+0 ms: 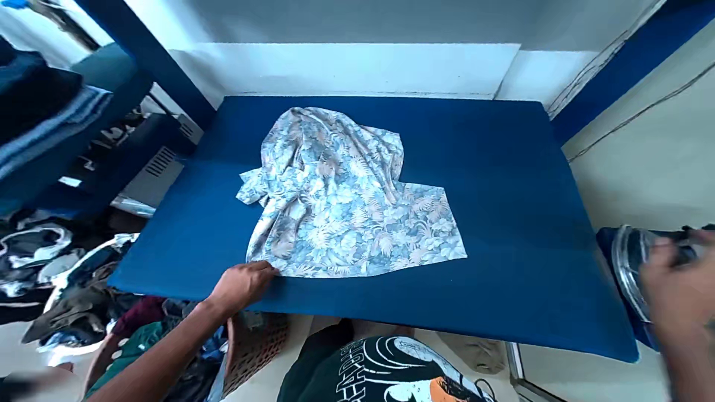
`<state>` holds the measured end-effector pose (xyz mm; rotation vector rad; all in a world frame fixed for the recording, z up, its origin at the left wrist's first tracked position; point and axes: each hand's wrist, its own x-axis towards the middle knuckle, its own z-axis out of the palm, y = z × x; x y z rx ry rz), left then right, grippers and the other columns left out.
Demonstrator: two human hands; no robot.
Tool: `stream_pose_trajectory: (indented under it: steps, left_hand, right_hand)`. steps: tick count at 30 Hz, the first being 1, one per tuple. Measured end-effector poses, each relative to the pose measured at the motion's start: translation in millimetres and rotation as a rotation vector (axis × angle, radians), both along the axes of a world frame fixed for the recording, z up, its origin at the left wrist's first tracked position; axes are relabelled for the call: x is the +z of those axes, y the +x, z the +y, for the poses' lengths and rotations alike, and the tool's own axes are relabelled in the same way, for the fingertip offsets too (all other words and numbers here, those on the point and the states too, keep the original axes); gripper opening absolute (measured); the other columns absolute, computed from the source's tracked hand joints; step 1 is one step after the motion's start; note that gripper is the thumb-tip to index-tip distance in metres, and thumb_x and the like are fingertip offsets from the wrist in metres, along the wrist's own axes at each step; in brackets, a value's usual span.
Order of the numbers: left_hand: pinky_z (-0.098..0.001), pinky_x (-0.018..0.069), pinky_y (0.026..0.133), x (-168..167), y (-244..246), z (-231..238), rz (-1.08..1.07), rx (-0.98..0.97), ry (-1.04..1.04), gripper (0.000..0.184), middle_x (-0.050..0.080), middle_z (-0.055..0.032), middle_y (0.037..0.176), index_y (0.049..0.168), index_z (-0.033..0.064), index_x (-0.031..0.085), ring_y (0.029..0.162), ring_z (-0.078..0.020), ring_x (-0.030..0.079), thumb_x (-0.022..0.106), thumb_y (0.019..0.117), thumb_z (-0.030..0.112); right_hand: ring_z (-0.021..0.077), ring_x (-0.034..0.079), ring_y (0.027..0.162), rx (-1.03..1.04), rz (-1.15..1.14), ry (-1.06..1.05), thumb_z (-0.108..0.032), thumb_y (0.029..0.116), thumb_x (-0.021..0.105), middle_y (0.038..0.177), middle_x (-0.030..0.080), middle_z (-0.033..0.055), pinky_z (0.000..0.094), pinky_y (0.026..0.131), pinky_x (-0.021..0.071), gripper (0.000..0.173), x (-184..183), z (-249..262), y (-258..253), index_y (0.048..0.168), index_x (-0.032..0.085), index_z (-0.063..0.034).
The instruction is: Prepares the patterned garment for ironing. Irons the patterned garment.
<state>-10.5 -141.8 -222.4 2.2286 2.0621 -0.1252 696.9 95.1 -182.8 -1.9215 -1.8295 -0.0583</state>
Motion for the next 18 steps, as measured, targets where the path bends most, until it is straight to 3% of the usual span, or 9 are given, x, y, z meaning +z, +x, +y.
stream_pose_trajectory:
  steps: [2,5,7,9,10,13,15,16,18]
  left_hand:
    - [-0.0565,0.06,0.073,3,4,5,-0.018,0.04,0.092,0.012,0.075,-0.0122,0.099,0.098,0.007,0.077,0.091,-0.0333,0.074,0.067,0.0911,0.007]
    - [-0.0595,0.0584,0.07,13,-1,25,-0.063,0.088,0.284,0.015,0.073,-0.0162,0.101,0.1,0.0041,0.074,0.09,-0.0383,0.073,0.066,0.0881,0.01]
    - [-0.063,0.0547,0.085,23,-4,38,-0.183,0.1,0.318,0.026,0.07,-0.0194,0.114,0.112,0.0014,0.071,0.105,-0.0417,0.069,0.064,0.0889,0.012]
    - [-0.0586,0.0508,0.102,46,-2,45,-0.358,0.086,0.368,0.043,0.064,-0.0167,0.134,0.131,0.0012,0.063,0.123,-0.0349,0.063,0.057,0.0937,0.023]
    - [-0.0545,0.0545,0.099,65,4,44,-0.45,0.086,0.439,0.045,0.065,-0.0155,0.132,0.133,0.0011,0.061,0.118,-0.0298,0.066,0.057,0.0976,0.029]
    - [-0.0344,0.0628,0.077,137,27,34,-0.754,0.049,0.677,0.04,0.073,-0.003,0.112,0.125,0.0096,0.066,0.088,-0.0115,0.072,0.062,0.0993,0.04]
    - [-0.0242,0.0605,0.079,185,37,20,-0.885,-0.113,0.781,0.031,0.073,0.0078,0.11,0.124,0.0215,0.066,0.09,-0.004,0.07,0.065,0.0992,0.041]
    - [-0.0223,0.0578,0.083,209,42,11,-0.905,-0.207,0.823,0.03,0.071,0.0099,0.111,0.123,0.0223,0.067,0.095,-0.0029,0.068,0.064,0.0994,0.04]
    - [-0.0111,0.0491,0.086,266,68,-9,-0.92,-0.312,0.891,0.02,0.069,0.0163,0.101,0.108,0.0174,0.069,0.098,0.0078,0.063,0.059,0.1034,0.035]
  right_hand:
    - [0.0527,0.05,0.131,0.311,-0.023,-0.034,-0.04,0.1054,0.048,0.136,0.056,0.0332,0.0685,0.11,0.0375,0.055,-40,-30,-73,0.136,0.058,0.0048]
    - [0.0396,0.05,0.138,0.588,-0.005,-0.164,-0.051,0.0928,0.067,0.145,0.057,0.0165,0.0649,0.11,0.04,0.059,-97,-54,-183,0.138,0.064,-0.0127]
    - [0.0396,0.048,0.14,0.6,0.101,-0.195,-0.046,0.0908,0.072,0.148,0.055,0.0158,0.0665,0.11,0.0382,0.058,-96,-56,-217,0.139,0.064,-0.0141]
    - [0.0389,0.055,0.133,0.571,0.254,-0.09,-0.039,0.0932,0.068,0.141,0.06,0.0178,0.064,0.108,0.0438,0.053,-56,-48,-228,0.135,0.065,-0.0059]
    - [0.036,0.06,0.127,0.577,0.326,-0.032,-0.035,0.0946,0.067,0.136,0.064,0.0182,0.0596,0.105,0.0483,0.05,-22,-44,-230,0.131,0.066,-0.0023]
    - [0.0147,0.071,0.096,0.734,0.551,0.181,-0.033,0.0961,0.07,0.114,0.072,0.006,0.0347,0.083,0.0612,0.04,95,-57,-242,0.126,0.066,-0.006]
    - [0.0049,0.069,0.093,0.956,0.633,0.335,-0.042,0.0943,0.073,0.114,0.071,-0.008,0.0235,0.08,0.0603,0.045,171,-83,-264,0.132,0.063,-0.0195]
    - [0.004,0.069,0.094,1.037,0.661,0.406,-0.045,0.0919,0.075,0.116,0.071,-0.0102,0.0213,0.079,0.0599,0.047,202,-98,-276,0.132,0.064,-0.0217]
    - [-0.0005,0.068,0.093,1.044,0.665,0.453,-0.036,0.0926,0.074,0.106,0.072,-0.0125,0.0149,0.082,0.0553,0.028,246,-125,-290,0.114,0.067,-0.0193]
